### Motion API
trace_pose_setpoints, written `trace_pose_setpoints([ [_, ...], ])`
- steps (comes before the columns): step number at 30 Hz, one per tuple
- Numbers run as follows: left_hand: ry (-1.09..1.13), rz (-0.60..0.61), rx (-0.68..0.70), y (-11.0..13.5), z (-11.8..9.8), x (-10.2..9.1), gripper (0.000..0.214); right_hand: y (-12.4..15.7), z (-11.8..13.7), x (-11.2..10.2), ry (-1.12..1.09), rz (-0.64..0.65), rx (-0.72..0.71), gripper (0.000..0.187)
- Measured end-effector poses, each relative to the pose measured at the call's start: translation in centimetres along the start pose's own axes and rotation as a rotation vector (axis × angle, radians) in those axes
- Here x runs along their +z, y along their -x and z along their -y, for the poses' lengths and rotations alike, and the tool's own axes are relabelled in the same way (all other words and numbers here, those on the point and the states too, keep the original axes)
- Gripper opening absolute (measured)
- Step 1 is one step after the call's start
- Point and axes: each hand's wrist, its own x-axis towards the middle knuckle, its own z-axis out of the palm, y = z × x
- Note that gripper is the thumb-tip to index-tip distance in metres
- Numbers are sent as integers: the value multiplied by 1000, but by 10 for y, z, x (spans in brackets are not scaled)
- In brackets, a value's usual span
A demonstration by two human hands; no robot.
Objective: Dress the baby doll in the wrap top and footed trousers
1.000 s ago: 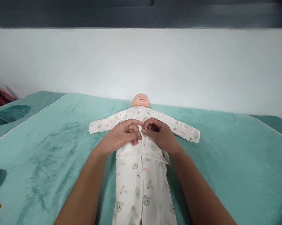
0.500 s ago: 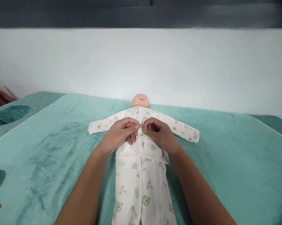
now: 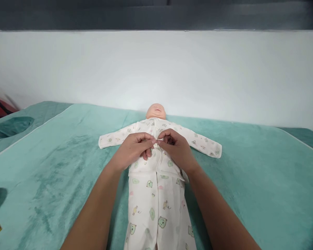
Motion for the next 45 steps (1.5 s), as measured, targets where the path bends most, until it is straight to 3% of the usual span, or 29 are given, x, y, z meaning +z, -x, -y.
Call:
trace_pose_setpoints([
  [17,-108,15,45,2,0,2,27,-1,2,0,69,-12,-43,12],
  [19,-124,57,29,4,-2,-2,27,2,11,-5,145,38,-38,6],
  [25,-115,202,-34,12,-10,-13,30,27,53,-3,644,278,-63,33],
  [28,-94,254,-54,12,-8,-15,29,37,62,12,835,293,-66,28],
  [31,-63,285,-73,11,-5,-16,19,40,65,22,1004,295,-39,11],
  [39,-13,423,-72,15,-6,-27,20,50,65,17,962,420,-141,26],
  [42,-9,330,-27,15,-8,-29,17,51,64,10,899,449,-144,19],
  [45,-71,4,39,9,-4,-31,17,45,67,-1,708,558,-77,14],
])
